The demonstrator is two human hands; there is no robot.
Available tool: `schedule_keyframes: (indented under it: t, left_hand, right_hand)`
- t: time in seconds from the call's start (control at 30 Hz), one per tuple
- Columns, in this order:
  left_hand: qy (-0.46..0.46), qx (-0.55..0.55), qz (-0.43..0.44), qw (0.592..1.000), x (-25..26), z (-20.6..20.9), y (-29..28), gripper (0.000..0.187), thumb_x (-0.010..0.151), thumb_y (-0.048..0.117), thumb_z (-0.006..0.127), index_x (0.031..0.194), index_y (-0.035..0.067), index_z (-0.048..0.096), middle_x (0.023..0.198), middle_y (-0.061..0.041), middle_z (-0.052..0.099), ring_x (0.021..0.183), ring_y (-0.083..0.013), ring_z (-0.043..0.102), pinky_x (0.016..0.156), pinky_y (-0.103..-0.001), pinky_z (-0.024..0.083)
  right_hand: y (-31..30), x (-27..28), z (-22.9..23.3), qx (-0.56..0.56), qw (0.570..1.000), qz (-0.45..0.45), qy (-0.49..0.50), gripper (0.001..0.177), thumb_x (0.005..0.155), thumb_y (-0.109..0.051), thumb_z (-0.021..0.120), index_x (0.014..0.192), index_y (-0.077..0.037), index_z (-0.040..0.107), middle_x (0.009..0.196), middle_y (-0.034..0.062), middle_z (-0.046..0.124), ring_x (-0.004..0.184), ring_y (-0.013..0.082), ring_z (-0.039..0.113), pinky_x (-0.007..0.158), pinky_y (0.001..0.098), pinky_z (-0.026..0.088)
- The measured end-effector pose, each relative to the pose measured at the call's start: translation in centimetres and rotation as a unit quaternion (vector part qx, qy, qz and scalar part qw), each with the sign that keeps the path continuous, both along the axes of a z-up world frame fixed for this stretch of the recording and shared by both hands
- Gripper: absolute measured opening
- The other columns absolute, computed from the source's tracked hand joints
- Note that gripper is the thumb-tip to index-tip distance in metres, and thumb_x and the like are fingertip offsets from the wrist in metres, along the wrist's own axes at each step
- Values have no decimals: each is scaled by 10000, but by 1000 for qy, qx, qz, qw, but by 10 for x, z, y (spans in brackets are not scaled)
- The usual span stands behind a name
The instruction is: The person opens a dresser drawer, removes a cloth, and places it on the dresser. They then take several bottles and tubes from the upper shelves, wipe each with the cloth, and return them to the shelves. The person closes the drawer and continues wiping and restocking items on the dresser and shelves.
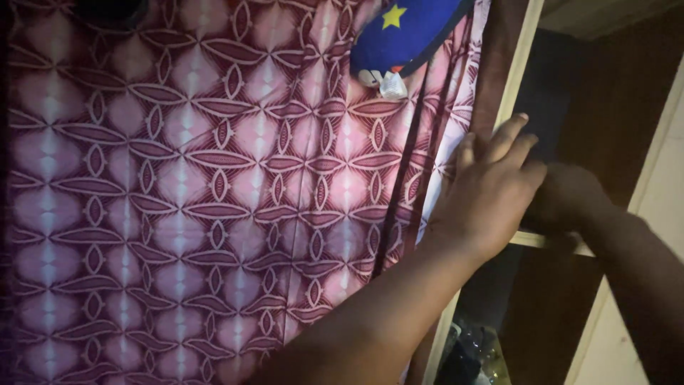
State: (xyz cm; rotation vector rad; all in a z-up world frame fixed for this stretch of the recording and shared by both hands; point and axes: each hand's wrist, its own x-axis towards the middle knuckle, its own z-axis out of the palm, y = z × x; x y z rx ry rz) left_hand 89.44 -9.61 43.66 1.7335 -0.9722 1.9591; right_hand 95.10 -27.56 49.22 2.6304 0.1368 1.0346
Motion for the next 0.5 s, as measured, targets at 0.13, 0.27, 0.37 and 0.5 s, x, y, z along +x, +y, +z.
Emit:
schedule_keyframes:
  t: [0.13,0.27,0.37,0.5]
  left_hand:
    - [7,4,20,1000,-2,0,2,144,875,93,620,982,105,716,1440,-63,601,1535,-248,377,1231,-606,361]
    - [7,8,33,999,-5,2,4,132,886,92,621,993,107,697,1505,-82,566,1545,-244,354,1217,-595,361]
    - [29,24,8,999,-5,4,5,131,886,154,629,987,98,690,1490,-99,556,1536,-256,335,1219,-613,335]
    - [18,36,26,999,-6,8,8,191,917,103,596,1078,89,698,1446,-86,581,1548,-264,343,1227,-619,318]
  right_hand:
    - [1,-12,15,24,995,16,91,475,795,-494,750,1059,-99,769,1130,174,764,1093,356,723,964,454,568]
    - [-16,-1,23,-46,988,86,119,465,800,-474,759,1086,-108,735,1108,172,756,1033,346,732,911,441,586]
    - [-34,14,20,-3,987,131,91,465,769,-340,739,1165,-101,695,1084,192,742,969,341,733,855,436,586]
    - [-52,3,18,304,916,248,87,534,822,-88,654,1354,-61,611,974,270,766,791,334,723,692,451,565]
